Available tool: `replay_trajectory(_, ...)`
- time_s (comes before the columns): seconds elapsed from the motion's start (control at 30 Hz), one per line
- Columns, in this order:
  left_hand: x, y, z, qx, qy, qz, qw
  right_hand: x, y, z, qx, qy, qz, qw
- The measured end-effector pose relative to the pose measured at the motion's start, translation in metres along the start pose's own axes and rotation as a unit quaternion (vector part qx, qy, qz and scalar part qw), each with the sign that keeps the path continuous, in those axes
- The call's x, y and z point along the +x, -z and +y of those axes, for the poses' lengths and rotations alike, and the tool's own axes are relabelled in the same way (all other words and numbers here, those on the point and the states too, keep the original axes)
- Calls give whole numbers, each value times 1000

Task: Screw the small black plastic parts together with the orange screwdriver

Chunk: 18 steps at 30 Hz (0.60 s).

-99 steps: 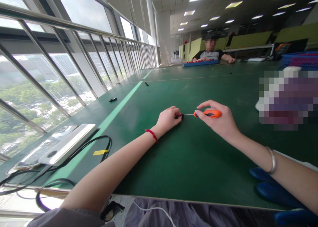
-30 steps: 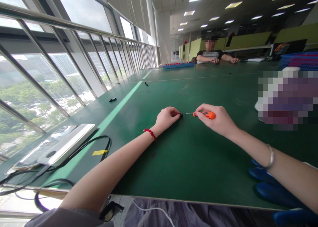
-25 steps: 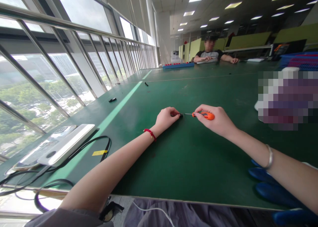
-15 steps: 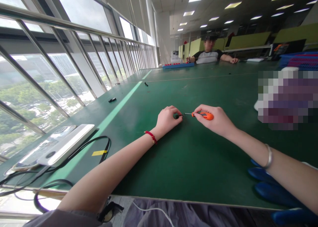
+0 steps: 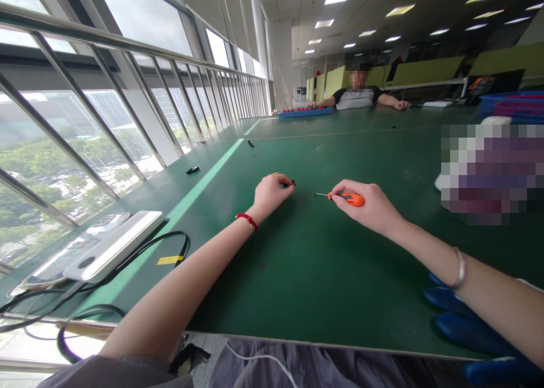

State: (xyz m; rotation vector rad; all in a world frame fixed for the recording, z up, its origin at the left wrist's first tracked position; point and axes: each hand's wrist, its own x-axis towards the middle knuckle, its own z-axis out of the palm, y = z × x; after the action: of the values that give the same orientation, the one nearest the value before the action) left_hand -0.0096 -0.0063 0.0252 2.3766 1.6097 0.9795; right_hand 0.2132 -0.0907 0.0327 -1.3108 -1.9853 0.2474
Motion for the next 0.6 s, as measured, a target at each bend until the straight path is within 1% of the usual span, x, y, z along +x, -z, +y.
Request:
replay_trajectory(0.07, 11, 16, -23, 28, 61, 25, 997, 0, 0, 0, -1, 1, -7, 1000)
replay_trajectory(0.17, 20, 44, -66, 88, 155, 65, 982, 0, -1, 0, -2, 1, -19, 1000)
replay_trajectory(0.27, 17, 70, -108, 150, 235, 105, 954, -1, -2, -2, -5, 9, -19, 1000)
replay_trajectory(0.33, 10, 83, -130, 161, 282, 119, 938, -1, -3, -2, -5, 4, -20, 1000)
replay_trajectory(0.43, 1, 93, -149, 146, 324, 124, 927, 0, -3, -3, -6, -10, -29, 1000)
replay_trajectory(0.5, -3, 95, -154, 138, 333, 119, 925, 0, -3, -2, -6, -15, -33, 999)
replay_trajectory(0.6, -5, 95, -156, 139, 333, 102, 927, 0, -3, -2, -3, -17, -40, 999)
